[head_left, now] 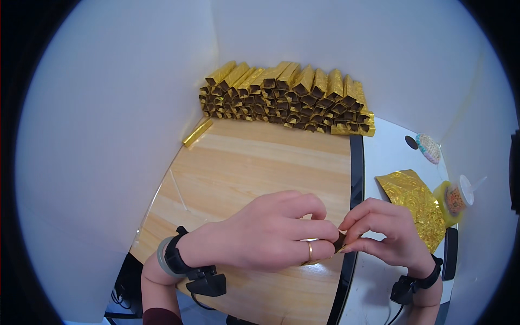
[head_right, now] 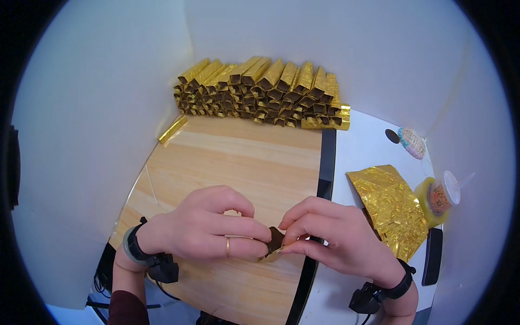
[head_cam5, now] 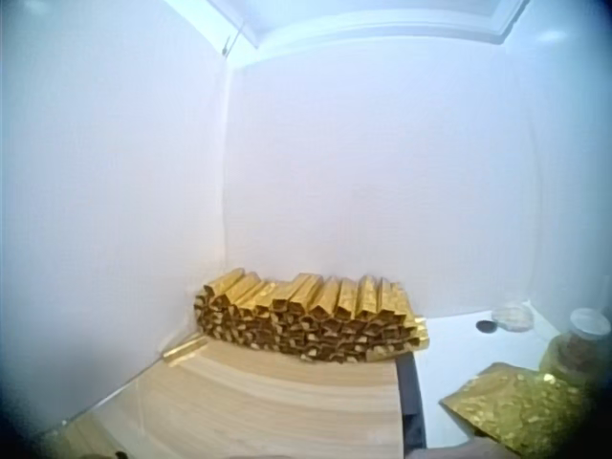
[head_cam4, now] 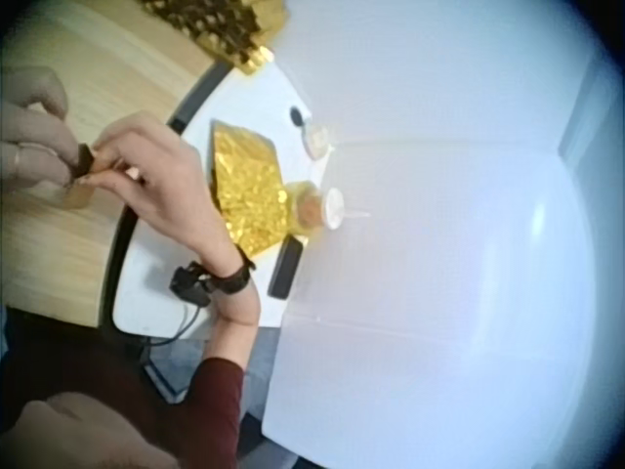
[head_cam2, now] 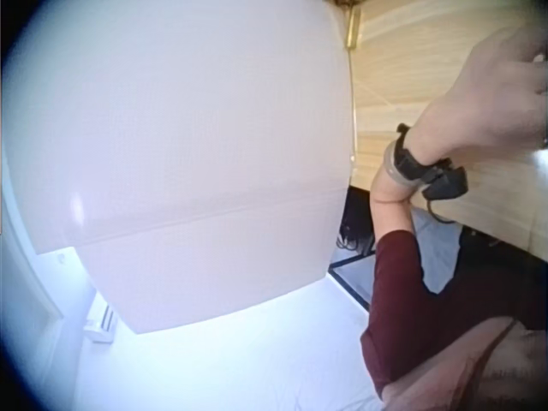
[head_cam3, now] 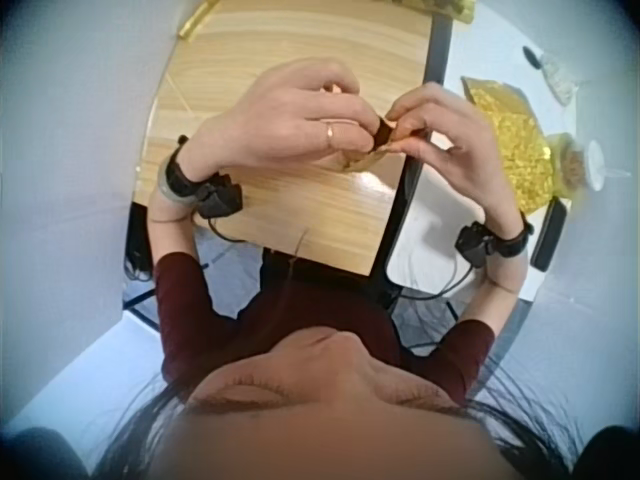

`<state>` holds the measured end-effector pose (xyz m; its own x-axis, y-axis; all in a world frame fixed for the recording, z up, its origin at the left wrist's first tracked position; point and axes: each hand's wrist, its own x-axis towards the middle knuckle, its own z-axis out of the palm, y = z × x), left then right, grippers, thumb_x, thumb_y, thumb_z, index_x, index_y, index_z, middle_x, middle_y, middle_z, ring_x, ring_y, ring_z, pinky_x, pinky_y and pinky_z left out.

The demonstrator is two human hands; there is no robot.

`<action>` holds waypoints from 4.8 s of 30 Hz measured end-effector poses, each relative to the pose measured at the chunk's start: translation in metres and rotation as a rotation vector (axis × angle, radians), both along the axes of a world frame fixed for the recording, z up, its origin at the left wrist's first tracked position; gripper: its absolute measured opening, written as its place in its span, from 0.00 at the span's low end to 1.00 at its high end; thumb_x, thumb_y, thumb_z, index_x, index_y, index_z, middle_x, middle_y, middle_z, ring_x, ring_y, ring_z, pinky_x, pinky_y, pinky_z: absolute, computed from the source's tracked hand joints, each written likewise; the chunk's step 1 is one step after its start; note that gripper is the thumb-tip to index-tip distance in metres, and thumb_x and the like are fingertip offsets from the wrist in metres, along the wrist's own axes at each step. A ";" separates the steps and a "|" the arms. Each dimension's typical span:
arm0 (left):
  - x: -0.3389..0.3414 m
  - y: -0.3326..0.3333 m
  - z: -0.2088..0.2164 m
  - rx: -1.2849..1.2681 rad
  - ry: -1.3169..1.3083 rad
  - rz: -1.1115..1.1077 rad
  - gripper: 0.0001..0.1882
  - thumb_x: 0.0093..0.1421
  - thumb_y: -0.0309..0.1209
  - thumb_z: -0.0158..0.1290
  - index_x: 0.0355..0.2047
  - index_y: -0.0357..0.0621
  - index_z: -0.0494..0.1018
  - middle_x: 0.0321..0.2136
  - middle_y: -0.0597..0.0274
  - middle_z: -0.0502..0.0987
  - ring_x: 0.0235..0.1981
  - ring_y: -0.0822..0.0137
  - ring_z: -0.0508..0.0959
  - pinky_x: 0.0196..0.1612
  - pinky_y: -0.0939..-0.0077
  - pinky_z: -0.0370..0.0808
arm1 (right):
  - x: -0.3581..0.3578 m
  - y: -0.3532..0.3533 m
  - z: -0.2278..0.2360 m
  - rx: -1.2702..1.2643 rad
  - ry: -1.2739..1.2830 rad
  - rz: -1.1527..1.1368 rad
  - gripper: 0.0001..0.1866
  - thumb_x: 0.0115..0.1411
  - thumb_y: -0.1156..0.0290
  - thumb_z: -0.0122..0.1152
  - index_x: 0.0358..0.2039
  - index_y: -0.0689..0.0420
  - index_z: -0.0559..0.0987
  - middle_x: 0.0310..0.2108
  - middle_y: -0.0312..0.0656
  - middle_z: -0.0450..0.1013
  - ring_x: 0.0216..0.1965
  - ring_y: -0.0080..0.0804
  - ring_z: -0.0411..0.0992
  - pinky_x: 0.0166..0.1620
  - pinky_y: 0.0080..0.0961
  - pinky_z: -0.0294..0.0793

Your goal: Folding gold-colored foil sheets into specific rectangular strips for storage.

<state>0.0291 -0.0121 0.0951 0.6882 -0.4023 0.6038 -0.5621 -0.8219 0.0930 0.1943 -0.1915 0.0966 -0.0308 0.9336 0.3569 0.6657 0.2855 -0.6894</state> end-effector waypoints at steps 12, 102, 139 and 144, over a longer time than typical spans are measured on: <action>0.000 0.001 0.001 -0.093 0.124 -0.004 0.08 0.46 0.34 0.65 0.29 0.58 0.79 0.33 0.78 0.75 0.36 0.66 0.68 0.38 0.77 0.67 | -0.004 -0.002 0.006 -0.002 0.057 -0.020 0.06 0.50 0.76 0.68 0.30 0.58 0.81 0.34 0.39 0.75 0.34 0.30 0.75 0.36 0.22 0.75; 0.002 0.005 -0.013 -0.715 -0.233 0.496 0.15 0.51 0.21 0.61 0.41 0.43 0.77 0.33 0.66 0.73 0.36 0.73 0.69 0.39 0.81 0.64 | 0.015 0.002 -0.009 0.333 0.547 -0.442 0.05 0.60 0.78 0.59 0.29 0.61 0.72 0.30 0.33 0.67 0.31 0.16 0.64 0.36 0.13 0.64; -0.009 -0.010 0.012 -1.102 0.779 0.008 0.07 0.55 0.23 0.60 0.34 0.35 0.76 0.30 0.62 0.80 0.30 0.76 0.80 0.34 0.84 0.75 | -0.010 -0.003 -0.003 -0.133 0.517 0.095 0.12 0.57 0.80 0.61 0.42 0.62 0.74 0.41 0.41 0.70 0.38 0.23 0.74 0.41 0.20 0.75; -0.010 -0.008 0.020 -1.165 0.879 0.041 0.07 0.57 0.22 0.58 0.37 0.34 0.77 0.32 0.60 0.79 0.30 0.73 0.79 0.37 0.82 0.78 | -0.007 -0.003 -0.001 -0.150 0.546 0.065 0.07 0.56 0.80 0.63 0.37 0.63 0.78 0.36 0.39 0.73 0.39 0.24 0.74 0.41 0.19 0.75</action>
<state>0.0194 -0.0198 0.1149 0.9982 0.0387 -0.0452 0.0474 -0.0564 0.9973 0.1876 -0.1950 0.0959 0.0619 0.9776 0.2011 0.1854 0.1867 -0.9648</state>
